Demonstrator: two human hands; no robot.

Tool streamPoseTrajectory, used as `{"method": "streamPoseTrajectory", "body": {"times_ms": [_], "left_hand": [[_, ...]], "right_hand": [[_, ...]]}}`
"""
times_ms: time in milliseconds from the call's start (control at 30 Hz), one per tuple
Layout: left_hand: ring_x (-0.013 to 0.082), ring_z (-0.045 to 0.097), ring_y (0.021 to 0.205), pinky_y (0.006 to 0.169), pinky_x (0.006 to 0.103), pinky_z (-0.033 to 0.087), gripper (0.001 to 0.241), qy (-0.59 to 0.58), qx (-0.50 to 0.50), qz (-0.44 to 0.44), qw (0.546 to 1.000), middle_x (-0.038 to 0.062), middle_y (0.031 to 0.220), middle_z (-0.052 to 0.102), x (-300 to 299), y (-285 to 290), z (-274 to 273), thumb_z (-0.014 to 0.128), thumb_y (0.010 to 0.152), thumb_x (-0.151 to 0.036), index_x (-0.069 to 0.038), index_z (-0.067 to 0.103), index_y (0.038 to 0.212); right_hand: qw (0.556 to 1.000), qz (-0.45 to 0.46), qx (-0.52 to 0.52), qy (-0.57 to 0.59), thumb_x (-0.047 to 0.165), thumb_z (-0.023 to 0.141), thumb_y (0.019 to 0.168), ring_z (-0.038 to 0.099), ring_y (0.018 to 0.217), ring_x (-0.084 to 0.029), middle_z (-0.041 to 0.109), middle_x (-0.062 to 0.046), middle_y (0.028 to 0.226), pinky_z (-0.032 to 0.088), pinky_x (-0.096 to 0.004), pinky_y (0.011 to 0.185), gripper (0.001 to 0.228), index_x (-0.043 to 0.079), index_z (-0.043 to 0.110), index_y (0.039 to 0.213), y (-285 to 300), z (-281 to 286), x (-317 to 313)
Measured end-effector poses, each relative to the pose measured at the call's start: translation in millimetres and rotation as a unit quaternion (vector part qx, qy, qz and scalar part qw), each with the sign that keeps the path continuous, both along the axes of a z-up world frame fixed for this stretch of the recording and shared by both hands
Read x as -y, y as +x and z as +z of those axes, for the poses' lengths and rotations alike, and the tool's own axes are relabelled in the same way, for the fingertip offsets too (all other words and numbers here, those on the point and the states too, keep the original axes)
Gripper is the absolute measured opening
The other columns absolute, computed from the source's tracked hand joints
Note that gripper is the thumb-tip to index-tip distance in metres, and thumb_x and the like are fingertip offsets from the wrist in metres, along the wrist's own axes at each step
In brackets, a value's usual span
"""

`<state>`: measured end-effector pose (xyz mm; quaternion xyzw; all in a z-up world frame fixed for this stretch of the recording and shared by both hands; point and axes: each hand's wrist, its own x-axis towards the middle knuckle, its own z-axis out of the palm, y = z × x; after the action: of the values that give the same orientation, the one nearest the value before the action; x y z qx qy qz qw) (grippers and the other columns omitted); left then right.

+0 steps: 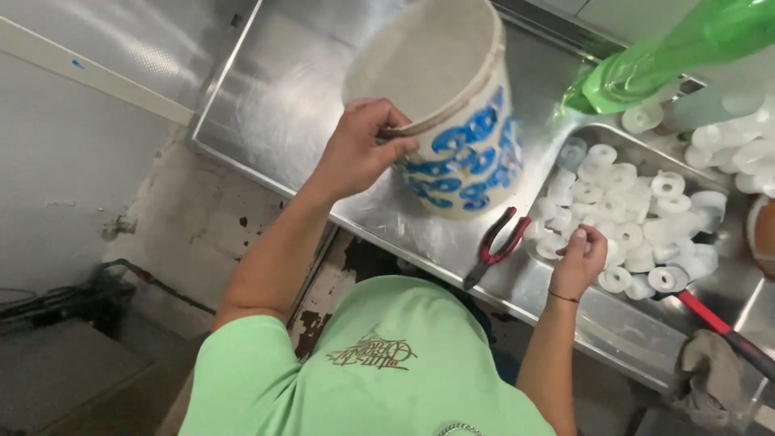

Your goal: Assembling plastic bottle caps by manually inserting small blue components into white cap housings at a stainless steel workstation.

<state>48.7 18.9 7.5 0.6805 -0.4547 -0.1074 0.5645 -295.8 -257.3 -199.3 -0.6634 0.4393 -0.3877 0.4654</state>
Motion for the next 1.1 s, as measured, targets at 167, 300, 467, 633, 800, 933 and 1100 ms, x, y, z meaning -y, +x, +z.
{"method": "streamPoseTrajectory", "body": {"times_ms": [167, 300, 467, 633, 800, 933, 1100], "left_hand": [[0.0219, 0.066, 0.076, 0.09, 0.043, 0.041, 0.019, 0.031, 0.187, 0.124, 0.974, -0.003, 0.076, 0.066, 19, 36, -9, 0.08, 0.09, -0.026, -0.016, 0.064, 0.096], [0.0246, 0.062, 0.082, 0.097, 0.0438, 0.033, 0.018, 0.029, 0.353, 0.154, 0.922, 0.0, 0.084, 0.063, 51, 59, -12, 0.075, 0.089, -0.01, -0.012, 0.058, 0.093], [0.0259, 0.059, 0.084, 0.103, 0.0486, 0.032, 0.019, 0.084, 0.472, 0.142, 0.866, 0.001, 0.083, 0.061, 73, 74, -41, 0.078, 0.09, -0.02, -0.014, 0.06, 0.092], [0.0407, 0.057, 0.11, 0.101, 0.0533, 0.039, 0.044, -0.044, 0.46, 0.23, 0.857, 0.02, 0.116, 0.059, 58, 38, -32, 0.065, 0.105, -0.039, 0.002, 0.067, 0.119], [0.0378, 0.061, 0.106, 0.099, 0.0509, 0.045, 0.031, 0.04, 0.247, -0.002, 0.968, 0.017, 0.109, 0.064, 55, -51, -148, 0.074, 0.089, -0.01, 0.002, 0.063, 0.116], [0.0323, 0.064, 0.102, 0.093, 0.0433, 0.051, 0.022, 0.174, 0.126, -0.183, 0.959, 0.012, 0.103, 0.067, 48, -124, -190, 0.075, 0.088, -0.012, -0.005, 0.069, 0.108], [0.0368, 0.063, 0.111, 0.097, 0.0468, 0.05, 0.027, 0.248, 0.082, -0.298, 0.918, 0.017, 0.111, 0.065, 50, -163, -178, 0.07, 0.091, -0.017, -0.003, 0.067, 0.114]], "right_hand": [[0.999, -0.003, -0.047, 0.015, 0.012, 0.06, 0.106, 0.056, 0.055, -0.017, 0.059, -0.011, 0.097, 0.047, -0.026, 0.054, 0.015, 0.002, 0.063, 0.118, -39, 9, -32], [0.985, -0.065, -0.146, 0.065, 0.022, 0.055, 0.1, 0.053, 0.069, -0.015, 0.061, -0.003, 0.103, 0.046, -0.028, 0.062, 0.019, 0.008, 0.063, 0.111, -83, 7, -58], [0.959, -0.159, -0.163, 0.171, 0.007, 0.051, 0.083, 0.058, 0.062, -0.015, 0.058, -0.005, 0.077, 0.047, -0.026, 0.067, 0.027, 0.014, 0.054, 0.109, -148, -32, -86], [0.953, -0.111, 0.029, 0.281, 0.003, 0.054, 0.102, 0.068, 0.086, -0.034, 0.061, -0.031, 0.102, 0.06, -0.043, 0.074, 0.035, -0.014, 0.046, 0.132, -130, -8, -122], [0.937, -0.087, -0.078, 0.329, 0.037, 0.053, 0.103, 0.059, 0.044, -0.02, 0.062, -0.01, 0.054, 0.047, -0.033, 0.043, 0.038, 0.007, 0.069, 0.083, -105, -58, -134], [0.953, -0.058, -0.117, 0.275, 0.031, 0.063, 0.096, 0.068, 0.078, -0.024, 0.072, -0.011, 0.083, 0.055, -0.041, 0.075, 0.023, 0.014, 0.071, 0.109, -78, -17, -107], [0.962, -0.099, -0.23, 0.108, 0.016, 0.07, 0.089, 0.067, 0.085, -0.043, 0.068, -0.022, 0.092, 0.052, -0.052, 0.075, 0.024, 0.007, 0.062, 0.11, -136, 13, 14]]}}
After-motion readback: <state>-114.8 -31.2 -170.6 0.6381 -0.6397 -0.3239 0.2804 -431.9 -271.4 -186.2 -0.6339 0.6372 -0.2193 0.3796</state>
